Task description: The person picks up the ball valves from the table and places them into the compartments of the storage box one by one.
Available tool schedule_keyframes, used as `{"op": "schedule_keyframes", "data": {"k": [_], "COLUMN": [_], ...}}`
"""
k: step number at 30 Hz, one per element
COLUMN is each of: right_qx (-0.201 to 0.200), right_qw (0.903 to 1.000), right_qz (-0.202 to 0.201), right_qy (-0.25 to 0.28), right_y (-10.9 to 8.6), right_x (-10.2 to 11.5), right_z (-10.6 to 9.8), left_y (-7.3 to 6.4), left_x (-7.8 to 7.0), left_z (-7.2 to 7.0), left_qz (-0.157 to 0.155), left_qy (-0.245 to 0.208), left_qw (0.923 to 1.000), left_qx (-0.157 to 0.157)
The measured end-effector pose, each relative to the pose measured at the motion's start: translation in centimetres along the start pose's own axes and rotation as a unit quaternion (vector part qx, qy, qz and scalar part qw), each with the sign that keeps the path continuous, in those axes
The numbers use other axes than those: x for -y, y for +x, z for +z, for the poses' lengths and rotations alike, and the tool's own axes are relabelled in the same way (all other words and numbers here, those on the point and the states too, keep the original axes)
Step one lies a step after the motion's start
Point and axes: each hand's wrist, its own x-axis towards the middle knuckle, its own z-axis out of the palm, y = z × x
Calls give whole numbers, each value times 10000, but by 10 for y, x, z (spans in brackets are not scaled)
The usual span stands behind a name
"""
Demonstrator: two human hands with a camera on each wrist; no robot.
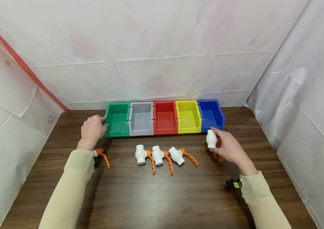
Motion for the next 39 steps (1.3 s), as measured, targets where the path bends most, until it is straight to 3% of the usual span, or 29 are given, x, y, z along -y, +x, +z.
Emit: {"op": "schedule_keyframes", "data": {"k": [7, 17, 39], "right_qx": [-454, -1179, -2160], "right_qw": [9989, 9927, 9757], "right_qz": [72, -242, -183], "right_qy": [71, 19, 319], "right_y": [5, 8, 21], "right_x": [4, 1, -1], "right_z": [-9, -12, -11], "left_y": [0, 3, 2], "left_x": [1, -1, -2], "left_z": [1, 2, 1], "left_qz": [-21, -75, -160], "left_qy": [-6, -105, 4], "left_qw": [10000, 9999, 9998], "left_qx": [-26, 14, 74]}}
